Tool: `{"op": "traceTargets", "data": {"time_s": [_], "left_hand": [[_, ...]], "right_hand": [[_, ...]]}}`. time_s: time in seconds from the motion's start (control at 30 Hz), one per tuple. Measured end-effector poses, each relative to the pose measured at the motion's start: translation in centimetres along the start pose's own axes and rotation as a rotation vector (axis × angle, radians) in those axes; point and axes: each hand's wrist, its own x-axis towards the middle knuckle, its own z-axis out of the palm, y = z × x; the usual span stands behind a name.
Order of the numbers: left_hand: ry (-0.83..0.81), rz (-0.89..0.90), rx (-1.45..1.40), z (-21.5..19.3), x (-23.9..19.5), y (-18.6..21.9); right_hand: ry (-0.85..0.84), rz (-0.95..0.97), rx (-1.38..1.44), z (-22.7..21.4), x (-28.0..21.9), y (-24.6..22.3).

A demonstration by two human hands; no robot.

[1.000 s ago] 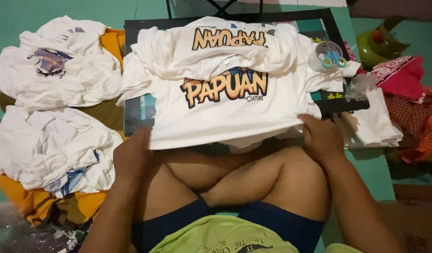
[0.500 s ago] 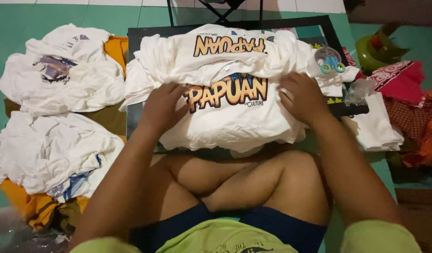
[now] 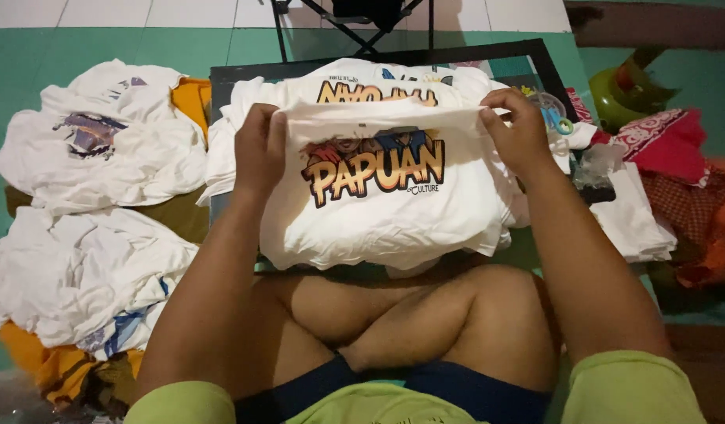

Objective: The person folds a white t-shirt with a graphic print on it. They smooth the fabric, fold the sleeves inward, fold the shirt in half, and then fold it again into a compact rectangle. The folded shirt is placed on a pile of other folded shirts.

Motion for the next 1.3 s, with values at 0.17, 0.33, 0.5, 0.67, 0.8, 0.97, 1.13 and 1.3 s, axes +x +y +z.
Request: {"op": "traceTargets", "data": {"time_s": [0.17, 0.33, 0.5, 0.67, 0.8, 0.97, 1.13, 1.3], "left_hand": [[-0.236, -0.052, 0.274, -1.5, -1.3, 1.2], [-0.483, -0.044, 0.589, -3.4, -2.1, 2.8], [-0.464, -0.067, 0.683, -5.5, -2.2, 2.0], [-0.429, -0.038, 0.75, -7.0, -4.1, 2.6], [-0.293, 0.63, 0.983, -7.5, -7.5, -4.0], [-0.372, 0.628, 0.805, -8.4, -11.8, -2.2], [-0.518, 0.592, 0.731, -9.0, -13.6, -3.2], [-0.569, 0.488, 0.779, -9.9, -15.5, -3.8]], "right_hand": [[-0.107, 0.093, -0.055, -0.1, -1.4, -0.3], [-0.321, 0.122, -0.292, -0.6, -3.5, -4.3], [-0.374, -0.066, -0.635, -1.9, -4.7, -2.9], [-0.143, -0.35, -0.826, -3.1, -6.5, -2.8], [-0.037, -0.574, -0.896, -3.7, -8.7, -3.9], [-0.05, -0.677, -0.726, -4.0, -11.6, 0.0], [-0.328, -0.37, -0.786, -4.1, -15.4, -1.9], [-0.583, -0.085, -0.868, -4.0, -17.4, -2.0]]}}
